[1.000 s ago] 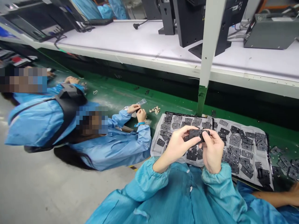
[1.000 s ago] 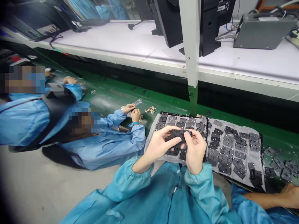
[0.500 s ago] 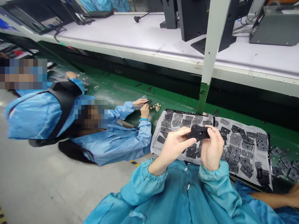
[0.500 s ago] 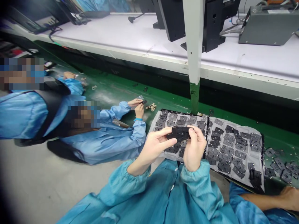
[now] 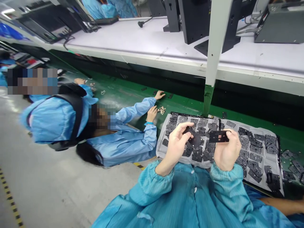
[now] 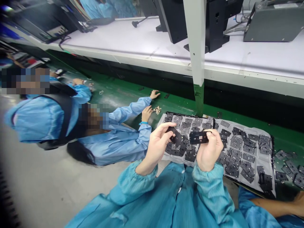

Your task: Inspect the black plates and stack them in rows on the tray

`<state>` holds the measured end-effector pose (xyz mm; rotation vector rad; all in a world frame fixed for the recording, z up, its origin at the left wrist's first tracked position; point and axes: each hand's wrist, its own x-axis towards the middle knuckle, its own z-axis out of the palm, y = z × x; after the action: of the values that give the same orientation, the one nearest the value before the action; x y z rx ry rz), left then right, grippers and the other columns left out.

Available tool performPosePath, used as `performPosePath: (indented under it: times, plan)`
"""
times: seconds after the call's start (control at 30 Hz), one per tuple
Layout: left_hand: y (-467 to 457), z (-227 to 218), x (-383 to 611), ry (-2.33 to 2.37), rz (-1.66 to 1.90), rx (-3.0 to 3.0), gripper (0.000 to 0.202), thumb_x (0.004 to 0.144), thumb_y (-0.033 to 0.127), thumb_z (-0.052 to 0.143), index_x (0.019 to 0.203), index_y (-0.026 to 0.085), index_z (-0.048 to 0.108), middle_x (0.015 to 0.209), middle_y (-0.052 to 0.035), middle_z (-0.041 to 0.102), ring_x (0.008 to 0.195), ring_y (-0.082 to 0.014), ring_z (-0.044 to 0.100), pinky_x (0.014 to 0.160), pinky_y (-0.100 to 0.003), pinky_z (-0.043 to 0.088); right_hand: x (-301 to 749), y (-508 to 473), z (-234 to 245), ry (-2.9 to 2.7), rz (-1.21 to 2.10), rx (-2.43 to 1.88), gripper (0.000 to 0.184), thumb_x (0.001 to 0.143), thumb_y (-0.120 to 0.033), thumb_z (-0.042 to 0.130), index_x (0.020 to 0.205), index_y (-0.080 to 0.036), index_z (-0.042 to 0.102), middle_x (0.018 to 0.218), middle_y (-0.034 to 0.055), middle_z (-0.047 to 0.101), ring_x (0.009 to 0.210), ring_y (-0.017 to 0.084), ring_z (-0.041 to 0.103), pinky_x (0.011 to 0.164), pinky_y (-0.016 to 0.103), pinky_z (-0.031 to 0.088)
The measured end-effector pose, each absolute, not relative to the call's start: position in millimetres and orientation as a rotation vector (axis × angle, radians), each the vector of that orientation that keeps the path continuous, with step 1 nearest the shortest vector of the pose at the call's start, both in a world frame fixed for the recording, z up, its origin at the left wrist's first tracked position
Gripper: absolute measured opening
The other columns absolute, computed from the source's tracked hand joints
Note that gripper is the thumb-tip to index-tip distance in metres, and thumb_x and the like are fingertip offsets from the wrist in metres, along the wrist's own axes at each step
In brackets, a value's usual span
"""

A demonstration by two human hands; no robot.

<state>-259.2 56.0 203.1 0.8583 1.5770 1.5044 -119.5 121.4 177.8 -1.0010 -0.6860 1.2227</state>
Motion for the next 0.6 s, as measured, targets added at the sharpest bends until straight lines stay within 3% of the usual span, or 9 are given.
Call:
performPosePath:
  times: [0.1,0.23,0.43,0.6]
  plan:
    - [60.5,202.1,-256.8,1.623,1.476,0.907,0.019,0.086,0.025,0.057,0.098,0.019,0.07,0.093,-0.0051,0.068,0.077,-0.0148,0.065,0.059,-0.024,0.056,-121.2,118.7,176.8,-0.711,1.218,-1.017,0.011,0.077,-0.027,0.058,0.072,-0.017,0.06,0.076,0.0001,0.053,0.067,0.011,0.049,0.057,0.022,0.04]
    - [64.5,198.5,-255.3,1.69,1.49,1.18,0.017,0.088,0.02,0.055,0.087,0.019,0.072,0.108,-0.0075,0.07,0.097,-0.0198,0.066,0.076,-0.031,0.059,-129.8,114.6,179.5,-0.688,1.277,-1.044,0.011,0.076,-0.026,0.06,0.072,-0.017,0.061,0.071,-0.0013,0.051,0.052,0.007,0.041,0.042,0.019,0.027]
    - [65.1,199.5,-261.4,1.788,1.46,1.321,0.019,0.088,0.017,0.054,0.091,0.02,0.073,0.107,-0.0073,0.072,0.104,-0.0218,0.066,0.082,-0.033,0.057,-133.2,113.6,182.3,-0.668,1.325,-1.033,0.01,0.077,-0.027,0.062,0.073,-0.017,0.061,0.068,-0.0026,0.051,0.043,0.005,0.035,0.036,0.021,0.022]
    - [63.9,198.9,-267.6,1.687,1.481,1.224,0.019,0.088,0.019,0.056,0.096,0.019,0.073,0.11,-0.0088,0.07,0.106,-0.0221,0.064,0.078,-0.032,0.057,-116.3,115.1,172.0,-0.678,1.256,-1.037,0.008,0.074,-0.023,0.062,0.069,-0.016,0.062,0.068,-0.0029,0.053,0.038,0.003,0.034,0.031,0.02,0.017]
